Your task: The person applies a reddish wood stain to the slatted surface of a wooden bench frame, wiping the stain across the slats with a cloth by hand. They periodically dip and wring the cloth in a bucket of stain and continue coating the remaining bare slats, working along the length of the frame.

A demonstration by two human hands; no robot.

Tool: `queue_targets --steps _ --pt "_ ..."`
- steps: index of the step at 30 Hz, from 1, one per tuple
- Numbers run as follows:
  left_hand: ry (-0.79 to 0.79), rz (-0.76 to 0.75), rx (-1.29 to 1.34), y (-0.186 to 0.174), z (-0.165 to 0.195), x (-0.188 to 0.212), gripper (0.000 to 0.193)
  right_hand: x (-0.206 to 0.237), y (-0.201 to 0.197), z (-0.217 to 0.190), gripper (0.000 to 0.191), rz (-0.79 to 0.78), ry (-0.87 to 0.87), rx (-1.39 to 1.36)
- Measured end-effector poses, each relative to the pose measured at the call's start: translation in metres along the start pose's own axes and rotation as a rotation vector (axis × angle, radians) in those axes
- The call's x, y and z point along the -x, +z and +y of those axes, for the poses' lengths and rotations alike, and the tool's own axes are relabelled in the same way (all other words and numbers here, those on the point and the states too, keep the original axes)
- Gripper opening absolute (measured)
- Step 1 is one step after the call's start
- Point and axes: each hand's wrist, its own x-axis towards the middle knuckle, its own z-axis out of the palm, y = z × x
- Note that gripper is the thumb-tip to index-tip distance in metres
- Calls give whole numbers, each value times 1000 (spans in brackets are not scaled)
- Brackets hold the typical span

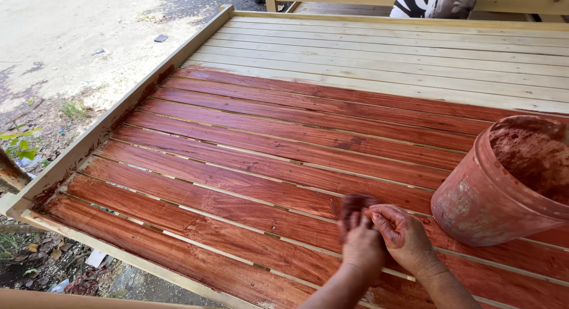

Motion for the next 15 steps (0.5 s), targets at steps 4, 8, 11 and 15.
queue_targets --steps 4,8,11,15 --pt "70 -16 85 -7 12 -6 80 -4 -5 2 31 44 -82 15" --pt "-204 -43 -38 -35 -48 -11 62 -4 -12 3 30 31 -10 10" --pt "-367 168 -66 -72 -113 -13 57 -3 -13 1 30 -10 76 16" --pt "-641 317 0 -120 -169 -8 46 1 -8 -1 31 -13 52 16"
